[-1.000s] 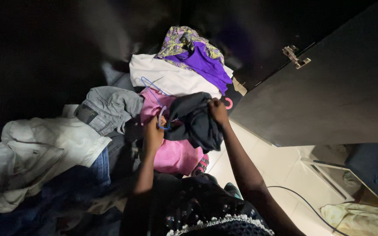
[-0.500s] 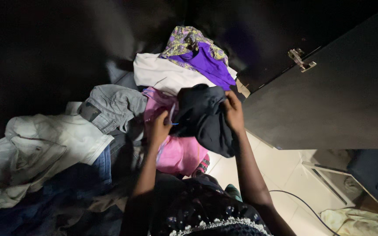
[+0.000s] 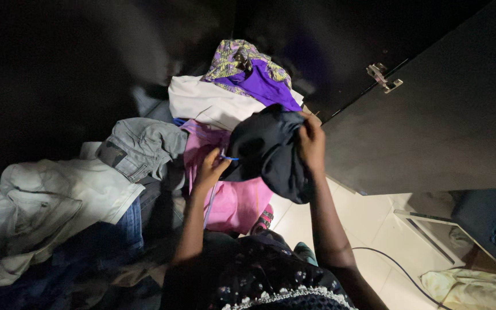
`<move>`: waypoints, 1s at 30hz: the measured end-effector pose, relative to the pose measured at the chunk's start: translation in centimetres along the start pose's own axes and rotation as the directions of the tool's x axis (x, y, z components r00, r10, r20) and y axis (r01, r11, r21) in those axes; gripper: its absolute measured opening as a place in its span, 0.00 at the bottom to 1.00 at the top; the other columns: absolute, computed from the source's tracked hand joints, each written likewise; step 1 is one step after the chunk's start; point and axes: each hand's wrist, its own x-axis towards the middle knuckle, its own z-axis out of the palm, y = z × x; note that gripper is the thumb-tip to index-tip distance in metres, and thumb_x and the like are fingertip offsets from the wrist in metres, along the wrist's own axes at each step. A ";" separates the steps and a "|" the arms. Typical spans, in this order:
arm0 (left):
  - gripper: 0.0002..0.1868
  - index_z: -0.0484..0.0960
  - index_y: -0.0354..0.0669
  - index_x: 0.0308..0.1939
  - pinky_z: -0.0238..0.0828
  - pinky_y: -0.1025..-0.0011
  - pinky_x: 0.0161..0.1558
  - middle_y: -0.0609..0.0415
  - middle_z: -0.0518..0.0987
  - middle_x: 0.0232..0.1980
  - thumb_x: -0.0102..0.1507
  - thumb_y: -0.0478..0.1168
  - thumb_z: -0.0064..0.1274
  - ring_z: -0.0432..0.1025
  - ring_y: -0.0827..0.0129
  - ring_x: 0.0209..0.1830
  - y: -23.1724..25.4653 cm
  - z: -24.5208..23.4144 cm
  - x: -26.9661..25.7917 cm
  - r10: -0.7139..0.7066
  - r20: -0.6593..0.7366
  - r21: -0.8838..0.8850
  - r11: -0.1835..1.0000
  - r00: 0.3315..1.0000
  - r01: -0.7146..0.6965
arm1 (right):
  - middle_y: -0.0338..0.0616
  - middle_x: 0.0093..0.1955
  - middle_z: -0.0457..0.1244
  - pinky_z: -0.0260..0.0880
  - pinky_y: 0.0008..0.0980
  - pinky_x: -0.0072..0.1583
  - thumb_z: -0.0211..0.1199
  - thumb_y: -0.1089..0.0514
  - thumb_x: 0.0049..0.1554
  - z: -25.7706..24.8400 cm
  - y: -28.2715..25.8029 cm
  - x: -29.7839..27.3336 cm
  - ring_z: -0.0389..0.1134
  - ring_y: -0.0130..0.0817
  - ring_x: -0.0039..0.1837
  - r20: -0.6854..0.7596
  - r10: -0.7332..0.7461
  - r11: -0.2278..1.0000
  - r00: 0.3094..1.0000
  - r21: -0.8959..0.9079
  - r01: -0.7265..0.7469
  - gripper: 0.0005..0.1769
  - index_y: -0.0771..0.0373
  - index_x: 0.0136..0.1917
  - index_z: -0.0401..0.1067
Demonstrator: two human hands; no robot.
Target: The person folds multiple pieces of clothing including a patterned blue garment, a striped shirt, a pink shirt, and a white shirt, placing them onto a blue plastic table after picking them up from a closet shelf.
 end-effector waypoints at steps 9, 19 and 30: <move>0.15 0.77 0.41 0.35 0.58 0.73 0.29 0.66 0.69 0.28 0.62 0.45 0.67 0.61 0.81 0.28 2.7 3.5 0.6 -0.001 -0.129 0.069 0.998 0.992 0.010 | 0.41 0.56 0.65 0.62 0.25 0.64 0.52 0.69 0.63 0.0 -3.1 -1.4 0.64 0.25 0.61 0.089 0.023 0.992 0.996 0.122 -0.033 0.16 0.68 0.64 0.69; 0.22 0.80 0.42 0.35 0.55 0.78 0.20 0.58 0.74 0.23 0.69 0.57 0.52 0.65 0.75 0.18 -4.3 -1.7 1.7 -0.484 0.106 -0.451 0.755 0.869 0.475 | 0.42 0.54 0.67 0.65 0.25 0.61 0.52 0.68 0.62 1.0 -2.7 -2.6 0.66 0.25 0.58 0.084 0.105 0.993 0.991 0.051 -0.109 0.17 0.68 0.64 0.70; 0.15 0.81 0.42 0.40 0.70 0.67 0.31 0.52 0.81 0.31 0.65 0.50 0.61 0.76 0.68 0.28 9.4 1.9 -0.9 0.239 -0.284 0.440 0.893 0.929 -0.095 | 0.43 0.60 0.65 0.60 0.26 0.69 0.50 0.71 0.63 -0.1 -2.6 -1.7 0.64 0.29 0.66 0.005 -0.025 0.982 1.000 0.185 0.023 0.17 0.71 0.65 0.69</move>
